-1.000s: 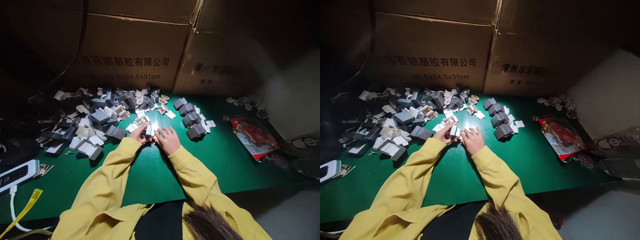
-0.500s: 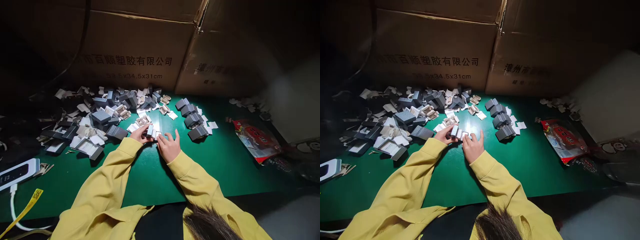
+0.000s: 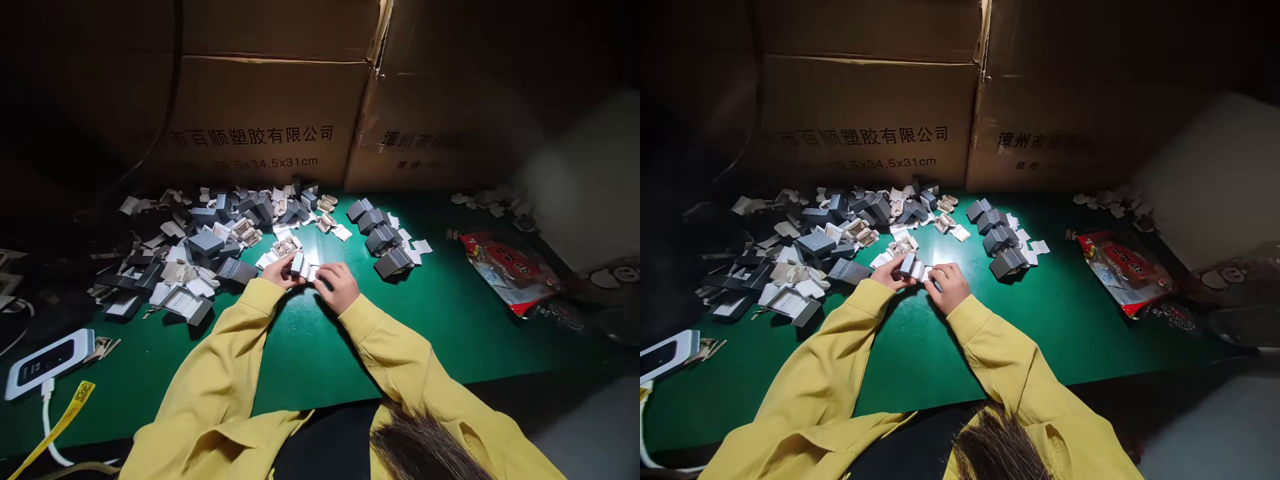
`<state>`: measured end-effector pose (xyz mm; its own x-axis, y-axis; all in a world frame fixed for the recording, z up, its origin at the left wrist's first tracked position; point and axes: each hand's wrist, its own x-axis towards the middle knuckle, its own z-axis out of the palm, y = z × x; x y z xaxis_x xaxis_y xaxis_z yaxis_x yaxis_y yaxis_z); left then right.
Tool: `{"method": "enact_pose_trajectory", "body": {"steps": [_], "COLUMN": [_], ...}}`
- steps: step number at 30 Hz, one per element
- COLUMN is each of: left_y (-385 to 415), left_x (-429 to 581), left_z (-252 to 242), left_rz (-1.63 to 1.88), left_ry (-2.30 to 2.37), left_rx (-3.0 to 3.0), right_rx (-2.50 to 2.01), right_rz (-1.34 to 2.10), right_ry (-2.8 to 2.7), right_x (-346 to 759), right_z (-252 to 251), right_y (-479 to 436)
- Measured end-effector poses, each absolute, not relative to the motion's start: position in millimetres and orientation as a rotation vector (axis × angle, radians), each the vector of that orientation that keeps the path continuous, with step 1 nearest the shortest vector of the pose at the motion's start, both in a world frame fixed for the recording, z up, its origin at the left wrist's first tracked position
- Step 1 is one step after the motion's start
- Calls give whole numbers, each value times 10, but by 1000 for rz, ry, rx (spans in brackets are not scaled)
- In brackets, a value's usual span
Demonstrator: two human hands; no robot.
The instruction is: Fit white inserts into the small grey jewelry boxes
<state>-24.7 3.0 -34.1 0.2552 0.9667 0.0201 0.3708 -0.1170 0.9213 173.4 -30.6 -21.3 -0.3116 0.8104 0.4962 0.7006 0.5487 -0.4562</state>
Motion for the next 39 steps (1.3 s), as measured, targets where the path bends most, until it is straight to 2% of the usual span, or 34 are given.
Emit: {"method": "enact_pose_trajectory", "body": {"steps": [9, 17, 26, 39], "left_y": [34, 49, -1, -8], "left_x": [-287, -301, -259, -254], "left_z": [-287, -327, -258, -268], "left_rz": [816, 814, 823, 847], "left_ry": [1215, 1192, 1224, 1193], "left_rx": [1704, 1733, 1681, 1728], "right_rx": [-1157, -1042, -967, -1124], "right_rz": [523, 511, 421, 298], "right_ry": [-2070, -2037, -2289, -2594], "right_x": [1687, 1726, 1788, 1711], "right_z": [-224, -152, -108, 69], "right_y": [-176, -138, -58, -70]}}
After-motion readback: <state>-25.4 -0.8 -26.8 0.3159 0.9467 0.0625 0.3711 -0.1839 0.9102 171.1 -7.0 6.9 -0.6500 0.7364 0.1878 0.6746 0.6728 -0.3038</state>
